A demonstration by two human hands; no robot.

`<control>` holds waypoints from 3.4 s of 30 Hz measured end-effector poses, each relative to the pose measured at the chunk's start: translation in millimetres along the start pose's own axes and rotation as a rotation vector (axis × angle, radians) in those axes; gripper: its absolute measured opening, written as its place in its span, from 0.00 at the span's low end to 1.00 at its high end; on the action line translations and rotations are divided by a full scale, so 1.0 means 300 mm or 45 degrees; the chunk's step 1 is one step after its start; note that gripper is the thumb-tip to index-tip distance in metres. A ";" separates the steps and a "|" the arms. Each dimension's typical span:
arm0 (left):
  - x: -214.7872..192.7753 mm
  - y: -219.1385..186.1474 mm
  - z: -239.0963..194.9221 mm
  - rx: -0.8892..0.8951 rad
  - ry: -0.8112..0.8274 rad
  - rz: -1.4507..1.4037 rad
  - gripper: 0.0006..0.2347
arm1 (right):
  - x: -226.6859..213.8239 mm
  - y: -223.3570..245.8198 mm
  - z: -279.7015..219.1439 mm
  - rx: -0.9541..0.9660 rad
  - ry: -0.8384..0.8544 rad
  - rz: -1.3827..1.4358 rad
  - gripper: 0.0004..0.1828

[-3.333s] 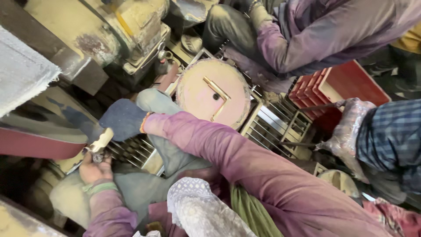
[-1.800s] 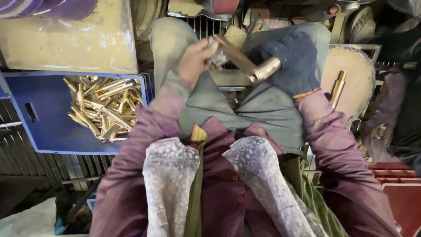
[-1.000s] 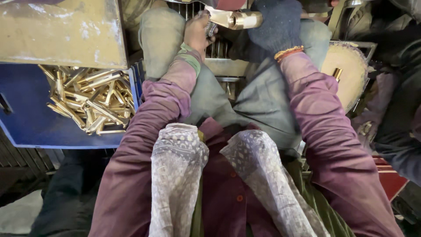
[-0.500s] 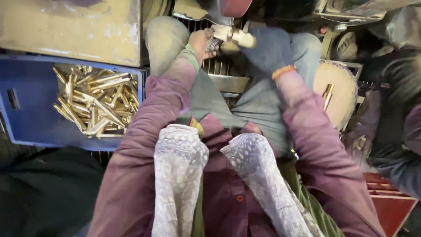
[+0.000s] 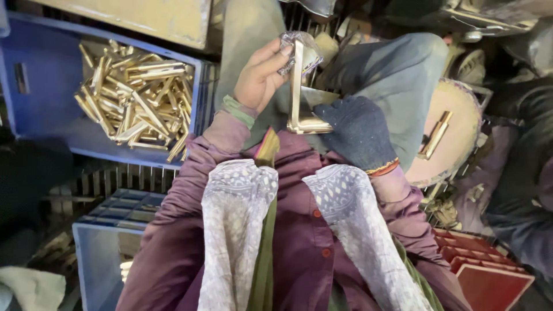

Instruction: The person holds a L-shaped metal handle and presses it against a rotating abrasive belt and a polishing wheel, repeatedly turning the object to treat different sides before placing it in a bin.

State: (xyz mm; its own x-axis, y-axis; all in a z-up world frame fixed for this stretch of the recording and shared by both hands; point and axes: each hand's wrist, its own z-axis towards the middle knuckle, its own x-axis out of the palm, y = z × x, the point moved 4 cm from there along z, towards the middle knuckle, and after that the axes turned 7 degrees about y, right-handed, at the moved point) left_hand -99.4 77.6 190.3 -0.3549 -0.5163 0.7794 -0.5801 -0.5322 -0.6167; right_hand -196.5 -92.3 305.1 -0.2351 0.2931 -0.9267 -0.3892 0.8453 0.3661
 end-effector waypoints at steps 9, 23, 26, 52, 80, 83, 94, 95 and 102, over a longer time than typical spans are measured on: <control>0.103 -0.258 -0.257 0.431 -0.236 0.345 0.13 | -0.052 0.125 0.122 -0.185 -0.125 0.141 0.18; -0.353 -0.311 -0.900 0.486 -1.736 1.620 0.16 | 0.392 -0.254 0.124 0.254 0.379 0.298 0.19; -0.595 -0.162 -1.045 0.346 -1.949 1.576 0.19 | 0.414 -0.262 0.128 0.242 0.343 0.425 0.19; -0.713 0.338 -0.970 0.293 -1.997 0.724 0.15 | 0.404 -0.242 0.128 0.314 0.426 0.404 0.19; -0.152 0.449 0.198 -0.511 0.003 0.913 0.09 | 0.202 -0.593 -0.621 1.261 -0.937 0.417 0.25; -0.121 0.405 0.199 -0.478 0.037 0.907 0.09 | 0.458 -0.603 -0.791 1.525 -0.751 0.284 0.29; -0.091 0.390 0.200 -0.569 -0.052 0.974 0.10 | 0.668 -0.548 -0.992 1.679 -0.596 -0.020 0.31; -0.088 0.391 0.205 -0.562 -0.053 0.973 0.10 | 0.653 -0.578 -0.986 1.599 -0.541 -0.042 0.27; -0.146 0.419 0.205 -0.458 -0.077 0.998 0.09 | 0.661 -0.794 -0.955 1.477 0.021 -0.268 0.07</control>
State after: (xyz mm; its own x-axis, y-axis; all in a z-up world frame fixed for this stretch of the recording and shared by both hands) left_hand -111.7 -7.9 72.0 -0.7161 -0.6858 0.1301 -0.3846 0.2321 -0.8934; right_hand -405.6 -363.5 58.4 -0.2778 0.1010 -0.9553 0.6194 0.7790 -0.0978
